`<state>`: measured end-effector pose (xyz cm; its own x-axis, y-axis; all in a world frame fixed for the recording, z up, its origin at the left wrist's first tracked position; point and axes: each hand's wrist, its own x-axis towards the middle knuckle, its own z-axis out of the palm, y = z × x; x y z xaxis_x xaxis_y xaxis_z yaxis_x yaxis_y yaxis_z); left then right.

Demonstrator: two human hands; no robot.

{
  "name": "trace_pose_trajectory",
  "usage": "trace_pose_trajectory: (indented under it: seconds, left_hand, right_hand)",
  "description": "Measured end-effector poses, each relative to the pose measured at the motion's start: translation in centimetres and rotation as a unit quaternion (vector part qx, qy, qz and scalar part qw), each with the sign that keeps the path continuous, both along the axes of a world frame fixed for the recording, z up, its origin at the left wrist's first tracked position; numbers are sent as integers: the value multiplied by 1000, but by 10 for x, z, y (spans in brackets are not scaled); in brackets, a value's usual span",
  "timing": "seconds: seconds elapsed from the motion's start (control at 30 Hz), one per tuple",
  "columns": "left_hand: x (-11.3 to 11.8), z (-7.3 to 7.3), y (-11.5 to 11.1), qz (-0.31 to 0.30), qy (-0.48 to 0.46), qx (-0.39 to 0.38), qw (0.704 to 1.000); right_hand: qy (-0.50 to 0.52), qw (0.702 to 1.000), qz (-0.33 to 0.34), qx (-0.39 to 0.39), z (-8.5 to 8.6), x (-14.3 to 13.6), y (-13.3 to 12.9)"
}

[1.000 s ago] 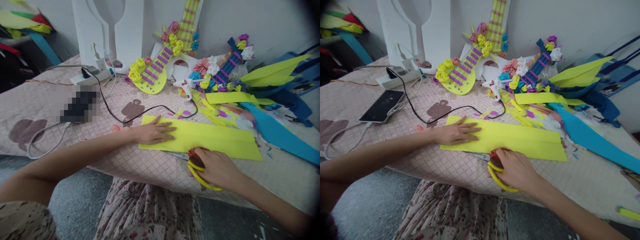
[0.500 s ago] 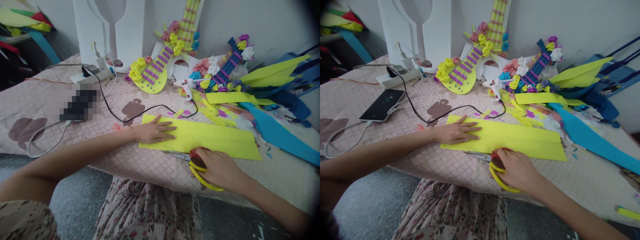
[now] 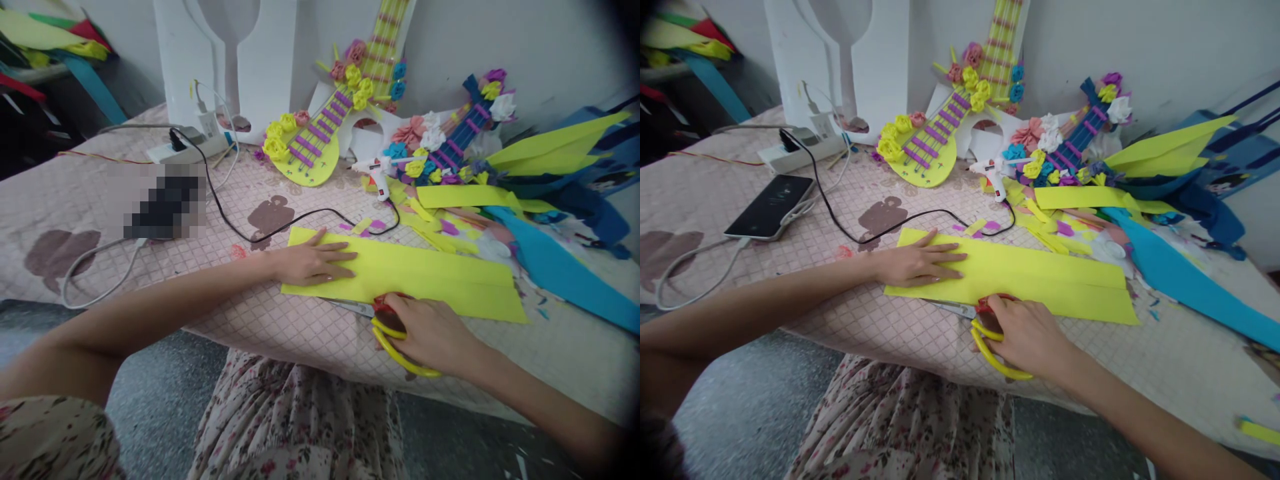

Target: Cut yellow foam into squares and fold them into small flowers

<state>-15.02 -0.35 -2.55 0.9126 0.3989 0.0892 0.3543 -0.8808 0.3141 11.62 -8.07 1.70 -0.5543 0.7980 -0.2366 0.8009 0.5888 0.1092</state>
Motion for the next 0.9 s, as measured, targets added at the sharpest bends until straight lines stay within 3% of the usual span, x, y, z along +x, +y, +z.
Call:
trace_pose_trajectory:
  seconds: [0.17, 0.47, 0.7, 0.9]
  left_hand:
    - [0, 0, 1, -1, -18, -9, 1000]
    - [-1, -2, 1, -3, -43, -23, 999]
    - [-1, -1, 0, -3, -26, -13, 1000]
    - [-1, 0, 0, -3, -8, -2, 1000]
  right_hand:
    - [-4, 1000, 24, 16, -1, 4, -1]
    - [11, 1000, 2, 2, 5, -5, -1]
    - [24, 1000, 17, -1, 3, -18, 1]
    - [29, 999, 42, 6, -2, -14, 2]
